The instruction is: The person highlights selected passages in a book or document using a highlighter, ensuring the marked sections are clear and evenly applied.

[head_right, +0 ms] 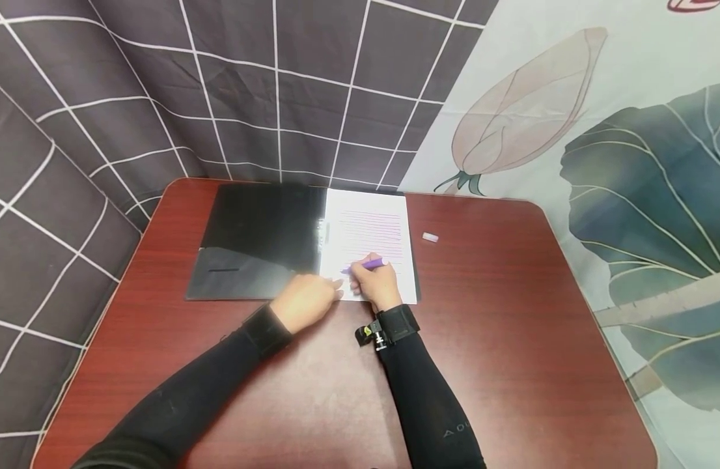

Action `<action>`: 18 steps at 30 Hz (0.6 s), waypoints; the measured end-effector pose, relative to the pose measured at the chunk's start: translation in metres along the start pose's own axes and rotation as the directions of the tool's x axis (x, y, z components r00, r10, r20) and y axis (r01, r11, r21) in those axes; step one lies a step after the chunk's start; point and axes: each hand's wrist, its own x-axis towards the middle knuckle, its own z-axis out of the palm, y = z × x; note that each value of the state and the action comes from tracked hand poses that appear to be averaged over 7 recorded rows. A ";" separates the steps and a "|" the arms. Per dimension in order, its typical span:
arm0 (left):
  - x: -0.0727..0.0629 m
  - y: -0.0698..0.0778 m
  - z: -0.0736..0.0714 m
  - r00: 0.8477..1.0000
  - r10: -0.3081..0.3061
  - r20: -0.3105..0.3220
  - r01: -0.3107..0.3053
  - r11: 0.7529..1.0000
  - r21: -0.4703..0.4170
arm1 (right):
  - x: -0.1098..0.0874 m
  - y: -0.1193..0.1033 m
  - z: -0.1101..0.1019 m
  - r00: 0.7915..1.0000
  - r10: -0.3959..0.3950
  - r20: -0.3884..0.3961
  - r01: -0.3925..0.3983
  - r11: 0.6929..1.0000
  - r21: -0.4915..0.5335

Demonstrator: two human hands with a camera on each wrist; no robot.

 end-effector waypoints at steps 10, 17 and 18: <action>0.002 -0.008 0.036 0.999 -0.030 -0.014 0.031 0.999 0.019 | -0.002 0.001 -0.011 1.000 0.003 -0.015 -0.004 1.000 -0.012; 0.004 -0.015 0.057 0.999 -0.041 -0.015 0.042 0.999 0.034 | 0.000 0.005 -0.021 0.999 0.013 -0.036 -0.014 1.000 -0.019; 0.004 -0.015 0.057 0.999 -0.040 -0.011 0.040 0.999 0.035 | 0.000 0.006 -0.022 0.999 0.017 -0.039 -0.018 1.000 -0.024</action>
